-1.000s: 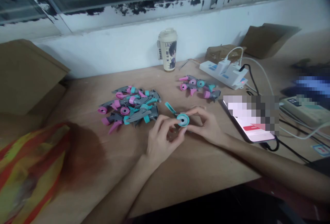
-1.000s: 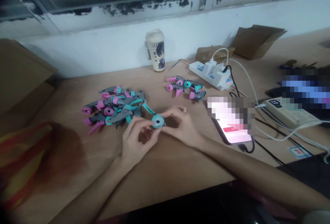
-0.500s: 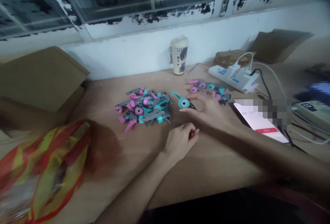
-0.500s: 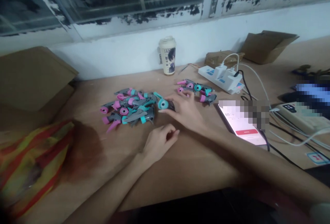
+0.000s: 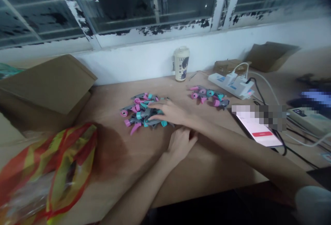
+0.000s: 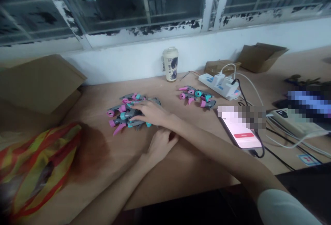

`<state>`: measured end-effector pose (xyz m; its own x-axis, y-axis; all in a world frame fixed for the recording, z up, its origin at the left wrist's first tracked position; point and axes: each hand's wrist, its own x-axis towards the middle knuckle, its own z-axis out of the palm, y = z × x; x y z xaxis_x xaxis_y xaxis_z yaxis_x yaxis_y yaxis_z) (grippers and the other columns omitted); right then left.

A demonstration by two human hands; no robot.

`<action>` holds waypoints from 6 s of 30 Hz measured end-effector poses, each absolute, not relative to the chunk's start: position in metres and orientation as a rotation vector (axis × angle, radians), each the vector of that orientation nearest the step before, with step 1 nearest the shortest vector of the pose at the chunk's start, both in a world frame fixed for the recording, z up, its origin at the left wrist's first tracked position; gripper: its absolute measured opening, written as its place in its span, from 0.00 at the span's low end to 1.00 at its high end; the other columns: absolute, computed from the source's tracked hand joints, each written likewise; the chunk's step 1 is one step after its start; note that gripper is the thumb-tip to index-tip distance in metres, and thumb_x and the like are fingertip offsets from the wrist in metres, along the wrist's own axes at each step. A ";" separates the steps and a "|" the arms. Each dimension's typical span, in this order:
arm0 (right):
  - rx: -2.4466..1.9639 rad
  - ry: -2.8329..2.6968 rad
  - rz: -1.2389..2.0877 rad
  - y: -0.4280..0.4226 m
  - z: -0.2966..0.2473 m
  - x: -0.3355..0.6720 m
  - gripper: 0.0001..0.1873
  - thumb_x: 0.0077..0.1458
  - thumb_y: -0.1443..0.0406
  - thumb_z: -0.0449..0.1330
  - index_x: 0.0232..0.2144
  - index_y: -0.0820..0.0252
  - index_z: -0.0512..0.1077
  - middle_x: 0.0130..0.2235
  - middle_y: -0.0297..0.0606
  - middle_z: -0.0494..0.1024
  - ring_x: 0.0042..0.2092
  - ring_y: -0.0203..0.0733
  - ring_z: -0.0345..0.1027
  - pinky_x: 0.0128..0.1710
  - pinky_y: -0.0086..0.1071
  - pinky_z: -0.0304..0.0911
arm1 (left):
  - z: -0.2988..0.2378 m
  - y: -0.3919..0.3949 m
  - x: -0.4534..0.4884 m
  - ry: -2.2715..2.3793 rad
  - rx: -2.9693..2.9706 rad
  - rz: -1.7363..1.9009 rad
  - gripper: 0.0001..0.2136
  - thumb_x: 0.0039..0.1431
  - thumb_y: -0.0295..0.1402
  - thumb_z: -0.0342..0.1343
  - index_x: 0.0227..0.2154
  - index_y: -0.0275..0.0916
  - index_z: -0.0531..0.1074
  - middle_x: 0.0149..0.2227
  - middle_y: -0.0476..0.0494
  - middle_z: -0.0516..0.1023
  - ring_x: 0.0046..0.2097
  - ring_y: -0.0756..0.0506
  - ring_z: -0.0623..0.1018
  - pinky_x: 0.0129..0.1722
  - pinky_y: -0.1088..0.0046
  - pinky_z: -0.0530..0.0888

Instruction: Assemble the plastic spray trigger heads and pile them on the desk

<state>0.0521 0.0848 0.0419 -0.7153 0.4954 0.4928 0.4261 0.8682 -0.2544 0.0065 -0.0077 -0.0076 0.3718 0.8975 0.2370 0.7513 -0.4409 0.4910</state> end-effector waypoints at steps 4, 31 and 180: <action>-0.855 -2.416 0.141 0.103 0.039 0.110 0.20 0.57 0.55 0.54 0.49 0.54 0.70 0.49 0.38 0.75 0.52 0.43 0.67 0.52 0.37 0.59 | -0.006 -0.006 0.005 1.399 2.294 0.789 0.06 0.59 0.32 0.49 0.31 0.38 0.70 0.29 0.47 0.76 0.31 0.47 0.75 0.30 0.72 0.69; -1.097 -2.346 0.198 0.071 0.003 0.164 0.11 0.52 0.62 0.61 0.40 0.52 0.73 0.42 0.36 0.76 0.48 0.44 0.65 0.51 0.43 0.47 | -0.001 -0.005 0.005 1.481 2.000 1.130 0.06 0.61 0.36 0.49 0.38 0.40 0.65 0.25 0.53 0.68 0.24 0.53 0.70 0.24 0.78 0.68; -1.003 -1.969 0.361 0.038 -0.018 0.177 0.18 0.43 0.53 0.66 0.38 0.50 0.74 0.37 0.32 0.79 0.41 0.41 0.70 0.52 0.44 0.48 | -0.004 0.000 0.001 1.444 2.073 1.173 0.09 0.61 0.36 0.50 0.34 0.38 0.71 0.25 0.50 0.74 0.24 0.53 0.72 0.27 0.78 0.67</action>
